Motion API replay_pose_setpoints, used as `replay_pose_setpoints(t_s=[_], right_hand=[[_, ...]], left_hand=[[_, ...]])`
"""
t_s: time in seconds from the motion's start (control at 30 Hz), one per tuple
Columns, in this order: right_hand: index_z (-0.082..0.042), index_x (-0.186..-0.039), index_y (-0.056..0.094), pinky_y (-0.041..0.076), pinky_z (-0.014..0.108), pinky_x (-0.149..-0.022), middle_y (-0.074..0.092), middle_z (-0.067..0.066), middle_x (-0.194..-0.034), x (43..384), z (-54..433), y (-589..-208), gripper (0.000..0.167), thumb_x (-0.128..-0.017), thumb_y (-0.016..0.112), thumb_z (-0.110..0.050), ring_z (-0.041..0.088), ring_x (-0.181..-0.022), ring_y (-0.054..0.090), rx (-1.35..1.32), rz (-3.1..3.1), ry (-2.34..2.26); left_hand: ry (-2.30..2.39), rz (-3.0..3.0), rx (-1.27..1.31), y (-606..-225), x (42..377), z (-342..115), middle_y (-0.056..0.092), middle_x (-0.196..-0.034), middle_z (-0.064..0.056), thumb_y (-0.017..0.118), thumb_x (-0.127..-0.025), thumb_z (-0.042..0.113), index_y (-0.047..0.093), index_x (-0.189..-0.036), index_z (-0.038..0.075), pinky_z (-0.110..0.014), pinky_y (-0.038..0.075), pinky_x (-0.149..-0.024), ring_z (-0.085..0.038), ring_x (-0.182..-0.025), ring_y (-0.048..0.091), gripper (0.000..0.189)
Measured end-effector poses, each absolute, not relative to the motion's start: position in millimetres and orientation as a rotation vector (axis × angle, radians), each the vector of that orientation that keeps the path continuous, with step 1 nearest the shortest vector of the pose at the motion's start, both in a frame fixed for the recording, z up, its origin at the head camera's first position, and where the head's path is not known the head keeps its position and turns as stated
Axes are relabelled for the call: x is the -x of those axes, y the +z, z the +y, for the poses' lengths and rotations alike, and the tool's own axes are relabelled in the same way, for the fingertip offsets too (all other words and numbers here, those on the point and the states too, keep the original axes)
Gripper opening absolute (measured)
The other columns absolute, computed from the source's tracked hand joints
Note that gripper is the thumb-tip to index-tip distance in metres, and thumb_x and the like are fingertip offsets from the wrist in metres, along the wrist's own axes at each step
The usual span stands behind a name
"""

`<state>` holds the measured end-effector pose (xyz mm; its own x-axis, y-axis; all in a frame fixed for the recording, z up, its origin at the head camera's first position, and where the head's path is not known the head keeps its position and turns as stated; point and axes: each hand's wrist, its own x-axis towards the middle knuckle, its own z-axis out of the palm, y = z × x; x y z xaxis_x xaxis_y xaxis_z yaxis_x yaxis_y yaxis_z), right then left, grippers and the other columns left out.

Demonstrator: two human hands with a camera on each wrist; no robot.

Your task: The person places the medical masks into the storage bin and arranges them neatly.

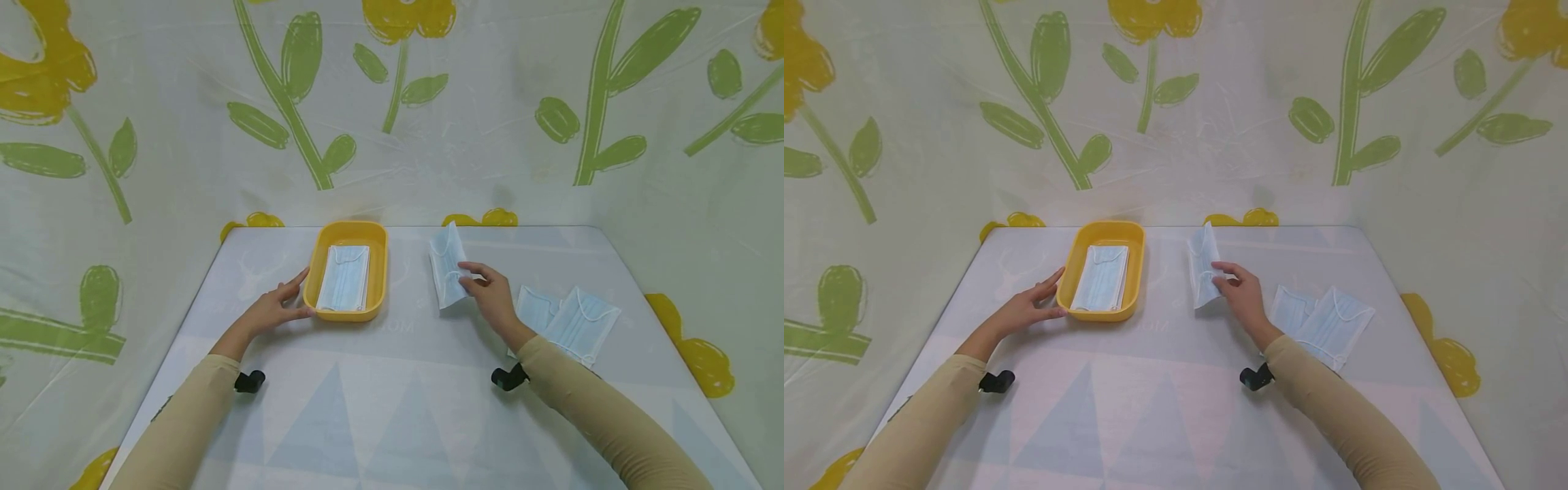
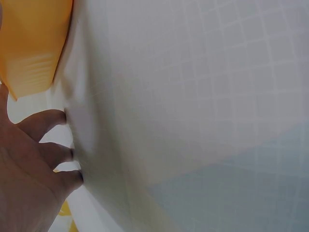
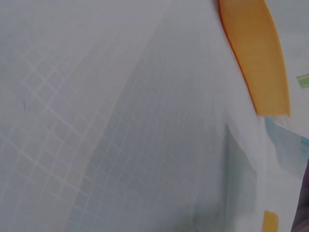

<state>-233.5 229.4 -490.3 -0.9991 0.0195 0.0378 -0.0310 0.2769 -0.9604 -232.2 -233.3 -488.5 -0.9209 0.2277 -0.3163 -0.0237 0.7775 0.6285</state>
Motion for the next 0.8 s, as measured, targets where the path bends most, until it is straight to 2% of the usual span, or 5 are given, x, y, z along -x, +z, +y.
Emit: replay_pose_setpoints(t_s=[0.37,0.8], right_hand=[[-0.01,-0.13,0.069,0.056,0.018,-0.076,0.062,0.008,-0.134,234,215,-485,0.032,-0.098,0.07,-0.014,0.017,-0.092,0.064,-0.057,-2.431,1.907],[-0.013,-0.127,0.071,0.057,0.02,-0.076,0.064,0.005,-0.133,237,199,-479,0.03,-0.097,0.07,-0.011,0.025,-0.095,0.064,-0.071,-2.42,1.927]], left_hand=[[0.922,2.589,-0.158,-488,232,-232,0.028,-0.164,-0.018,0.072,-0.083,0.068,0.006,-0.161,0.047,-0.078,0.009,-0.112,-0.05,-0.152,0.0,0.105],[0.944,2.587,-0.163,-489,233,-234,0.028,-0.164,-0.017,0.072,-0.082,0.068,0.006,-0.161,0.048,-0.078,0.008,-0.113,-0.049,-0.153,-0.001,0.105]])
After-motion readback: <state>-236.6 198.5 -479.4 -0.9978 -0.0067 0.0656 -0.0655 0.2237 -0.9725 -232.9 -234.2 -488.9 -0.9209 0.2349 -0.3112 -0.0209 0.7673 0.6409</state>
